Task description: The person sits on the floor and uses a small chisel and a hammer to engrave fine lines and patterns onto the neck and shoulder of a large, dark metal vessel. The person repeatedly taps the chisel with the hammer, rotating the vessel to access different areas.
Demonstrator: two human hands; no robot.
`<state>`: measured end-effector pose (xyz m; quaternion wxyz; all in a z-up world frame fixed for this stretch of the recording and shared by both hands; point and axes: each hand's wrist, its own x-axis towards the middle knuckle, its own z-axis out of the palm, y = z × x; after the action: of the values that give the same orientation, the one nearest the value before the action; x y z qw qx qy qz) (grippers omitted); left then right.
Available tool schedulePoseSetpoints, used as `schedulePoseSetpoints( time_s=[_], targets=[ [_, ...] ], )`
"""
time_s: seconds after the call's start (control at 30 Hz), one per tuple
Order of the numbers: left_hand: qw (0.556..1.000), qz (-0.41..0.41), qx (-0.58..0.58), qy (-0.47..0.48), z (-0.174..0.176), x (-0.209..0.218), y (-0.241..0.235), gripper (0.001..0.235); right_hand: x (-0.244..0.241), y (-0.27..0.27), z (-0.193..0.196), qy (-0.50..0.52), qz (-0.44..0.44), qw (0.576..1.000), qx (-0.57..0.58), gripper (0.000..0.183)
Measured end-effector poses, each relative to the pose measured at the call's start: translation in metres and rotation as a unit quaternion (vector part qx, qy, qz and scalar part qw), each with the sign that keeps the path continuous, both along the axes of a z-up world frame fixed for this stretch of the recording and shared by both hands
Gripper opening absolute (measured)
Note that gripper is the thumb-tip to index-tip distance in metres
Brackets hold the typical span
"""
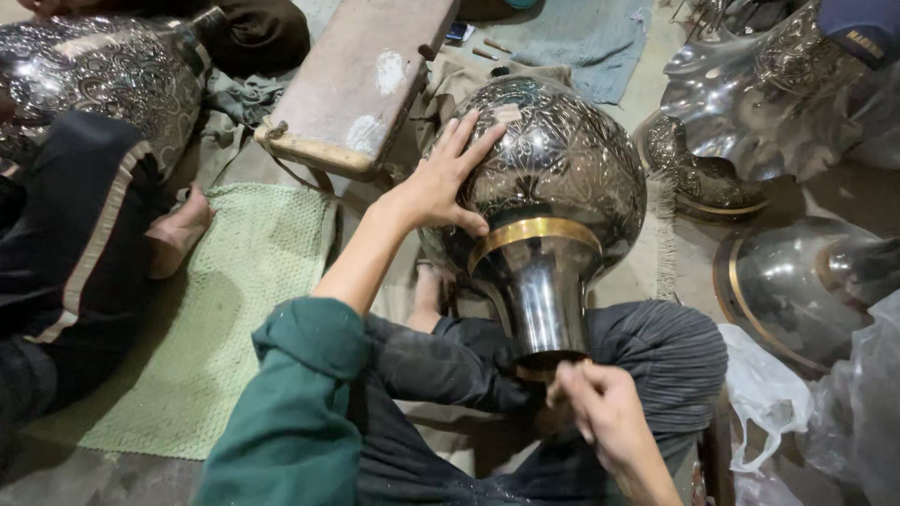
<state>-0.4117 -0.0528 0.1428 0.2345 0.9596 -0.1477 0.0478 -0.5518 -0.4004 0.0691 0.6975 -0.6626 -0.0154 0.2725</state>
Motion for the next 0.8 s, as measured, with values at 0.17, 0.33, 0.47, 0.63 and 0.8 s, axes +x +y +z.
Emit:
schedulePoseSetpoints(
  time_s=[0.17, 0.33, 0.47, 0.63, 0.8],
  targets=[
    [1.0, 0.011, -0.004, -0.005, 0.006, -0.007, -0.005, 0.141, -0.009, -0.023, 0.004, -0.089, 0.167, 0.953, -0.238, 0.025],
    [0.999, 0.013, -0.029, 0.006, 0.007, -0.01, -0.004, 0.139, 0.003, -0.031, 0.054, -0.268, 0.027, 0.875, -0.402, 0.029],
    [0.999, 0.008, -0.041, -0.016, 0.004, -0.013, -0.004, 0.137, 0.039, -0.008, 0.046, -0.264, 0.047, 0.832, -0.487, 0.045],
    [0.998, 0.007, -0.046, -0.052, 0.002, -0.023, -0.008, 0.133, 0.025, -0.002, 0.008, -0.42, 0.006, 0.759, -0.497, 0.037],
    [0.993, -0.007, -0.061, -0.103, -0.002, -0.036, -0.015, 0.127, -0.008, 0.007, -0.006, -0.408, -0.041, 0.8, -0.438, 0.033]
  ],
)
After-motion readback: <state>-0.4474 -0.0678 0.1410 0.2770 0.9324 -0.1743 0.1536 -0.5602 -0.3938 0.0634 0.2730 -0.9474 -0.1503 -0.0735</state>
